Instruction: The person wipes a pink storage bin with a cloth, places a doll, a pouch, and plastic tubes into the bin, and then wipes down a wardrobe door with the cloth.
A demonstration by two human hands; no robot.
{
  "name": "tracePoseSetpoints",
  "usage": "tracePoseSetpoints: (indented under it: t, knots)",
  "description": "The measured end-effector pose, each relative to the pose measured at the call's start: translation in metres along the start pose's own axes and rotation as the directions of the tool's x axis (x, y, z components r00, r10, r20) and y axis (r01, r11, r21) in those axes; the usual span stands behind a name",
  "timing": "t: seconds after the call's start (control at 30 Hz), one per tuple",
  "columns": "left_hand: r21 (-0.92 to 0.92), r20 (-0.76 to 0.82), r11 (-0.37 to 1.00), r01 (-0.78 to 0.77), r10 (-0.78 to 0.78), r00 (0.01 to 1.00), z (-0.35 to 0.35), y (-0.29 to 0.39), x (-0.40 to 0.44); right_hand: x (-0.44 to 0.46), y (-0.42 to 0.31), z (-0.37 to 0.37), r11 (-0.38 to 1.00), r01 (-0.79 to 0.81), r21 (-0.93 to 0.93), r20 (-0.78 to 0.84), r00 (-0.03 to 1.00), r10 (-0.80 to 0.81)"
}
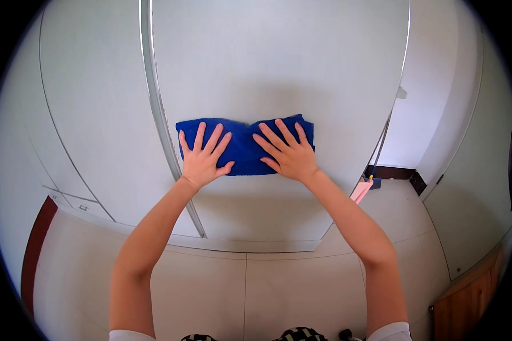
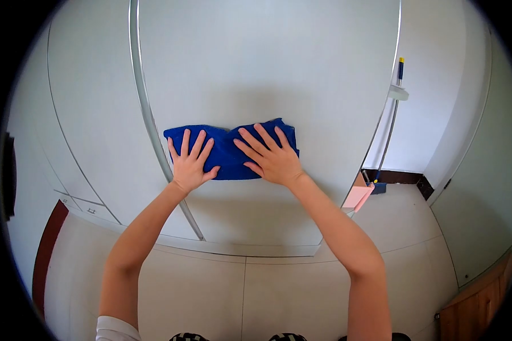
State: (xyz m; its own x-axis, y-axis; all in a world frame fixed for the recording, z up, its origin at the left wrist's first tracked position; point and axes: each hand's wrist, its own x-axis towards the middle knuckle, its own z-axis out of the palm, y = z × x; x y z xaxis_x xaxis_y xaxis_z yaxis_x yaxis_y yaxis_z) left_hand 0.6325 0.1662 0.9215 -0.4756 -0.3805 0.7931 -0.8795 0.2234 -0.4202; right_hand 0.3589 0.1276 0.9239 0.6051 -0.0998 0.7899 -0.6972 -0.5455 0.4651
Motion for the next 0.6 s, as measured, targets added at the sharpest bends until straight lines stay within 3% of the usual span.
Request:
tracePoseSetpoints:
  t: [0.6]
  knots:
    - [0.007, -0.143, 1.0, -0.002, 0.003, 0.99, -0.032, 0.008, 0.014, 0.016, -0.004, -0.044, 0.991, -0.054, -0.12, -0.025, 0.998, 0.051]
